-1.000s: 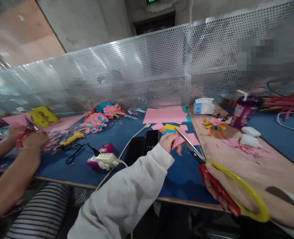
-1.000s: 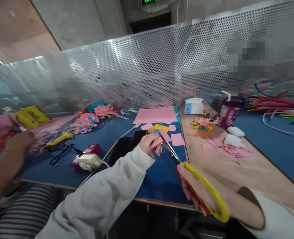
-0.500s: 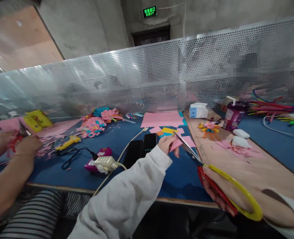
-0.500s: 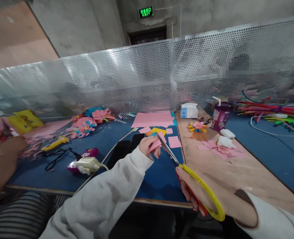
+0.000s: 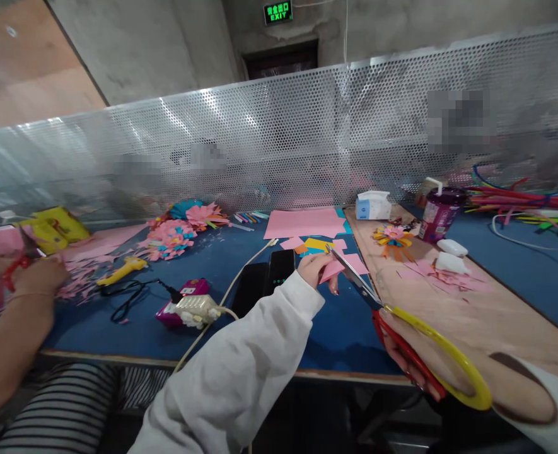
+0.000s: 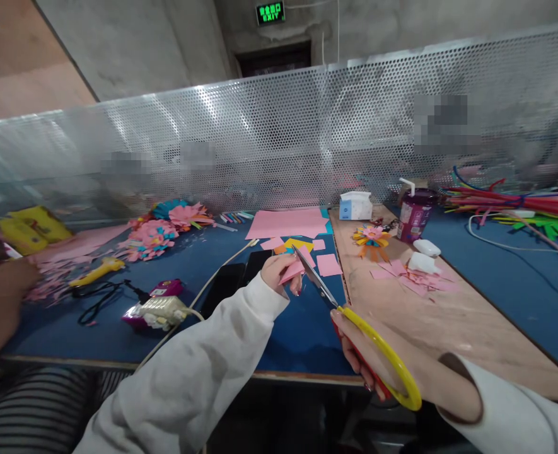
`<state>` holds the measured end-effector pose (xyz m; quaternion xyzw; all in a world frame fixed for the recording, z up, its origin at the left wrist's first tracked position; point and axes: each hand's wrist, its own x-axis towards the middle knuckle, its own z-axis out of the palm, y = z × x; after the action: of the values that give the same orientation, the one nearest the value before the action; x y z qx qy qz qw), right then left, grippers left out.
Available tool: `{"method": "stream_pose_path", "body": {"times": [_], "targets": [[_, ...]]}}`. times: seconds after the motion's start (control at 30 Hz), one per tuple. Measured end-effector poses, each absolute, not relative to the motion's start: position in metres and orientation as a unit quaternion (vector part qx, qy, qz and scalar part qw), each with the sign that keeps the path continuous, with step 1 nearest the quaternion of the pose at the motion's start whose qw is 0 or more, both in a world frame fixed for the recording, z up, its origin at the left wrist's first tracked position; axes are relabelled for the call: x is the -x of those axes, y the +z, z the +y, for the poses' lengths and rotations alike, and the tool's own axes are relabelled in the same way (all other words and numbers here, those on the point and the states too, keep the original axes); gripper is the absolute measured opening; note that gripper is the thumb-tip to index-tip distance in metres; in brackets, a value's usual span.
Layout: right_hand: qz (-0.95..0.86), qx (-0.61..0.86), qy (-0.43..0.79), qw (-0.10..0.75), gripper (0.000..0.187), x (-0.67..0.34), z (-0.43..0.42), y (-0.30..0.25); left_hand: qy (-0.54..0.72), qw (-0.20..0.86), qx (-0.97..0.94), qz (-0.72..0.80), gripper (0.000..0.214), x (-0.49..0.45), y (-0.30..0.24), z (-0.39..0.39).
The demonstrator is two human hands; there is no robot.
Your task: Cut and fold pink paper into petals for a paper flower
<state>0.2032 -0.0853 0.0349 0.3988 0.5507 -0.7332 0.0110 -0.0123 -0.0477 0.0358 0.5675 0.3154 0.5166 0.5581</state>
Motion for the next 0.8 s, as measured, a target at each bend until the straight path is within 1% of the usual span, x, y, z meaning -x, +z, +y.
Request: {"method": "stream_pose_path", "body": {"times": [0.03,0.1,0.17,0.27,0.43,0.57,0.7,0.8], "targets": [[0.523,-0.396,-0.754,0.022,0.047,-0.204,-0.083,0.034,0.517,0.559,-0.567,0.314,0.044,0.012,0.036,-0.047],[0.498,-0.413,-0.762,0.016,0.05,-0.204,-0.081,0.03,0.52,0.559,-0.566,0.312,0.044,0.012,0.035,-0.047],[0.501,-0.442,-0.744,0.01,0.053,-0.204,-0.083,0.022,0.523,0.559,-0.563,0.312,0.045,0.012,0.035,-0.047],[0.517,-0.46,-0.722,0.025,0.055,-0.203,-0.086,0.013,0.527,0.556,-0.559,0.317,0.044,0.012,0.036,-0.048],[0.498,-0.439,-0.748,0.022,0.05,-0.201,-0.084,0.026,0.519,0.56,-0.564,0.315,0.045,0.011,0.037,-0.05],[0.461,-0.402,-0.788,0.066,0.045,-0.203,-0.079,0.039,0.516,0.55,-0.573,0.32,0.045,0.011,0.038,-0.05],[0.446,-0.375,-0.812,0.021,0.045,-0.211,-0.08,0.028,0.513,0.548,-0.573,0.328,0.046,0.011,0.038,-0.049],[0.503,-0.369,-0.781,-0.025,0.045,-0.216,-0.083,0.011,0.513,0.554,-0.569,0.325,0.045,0.011,0.037,-0.047]]}}
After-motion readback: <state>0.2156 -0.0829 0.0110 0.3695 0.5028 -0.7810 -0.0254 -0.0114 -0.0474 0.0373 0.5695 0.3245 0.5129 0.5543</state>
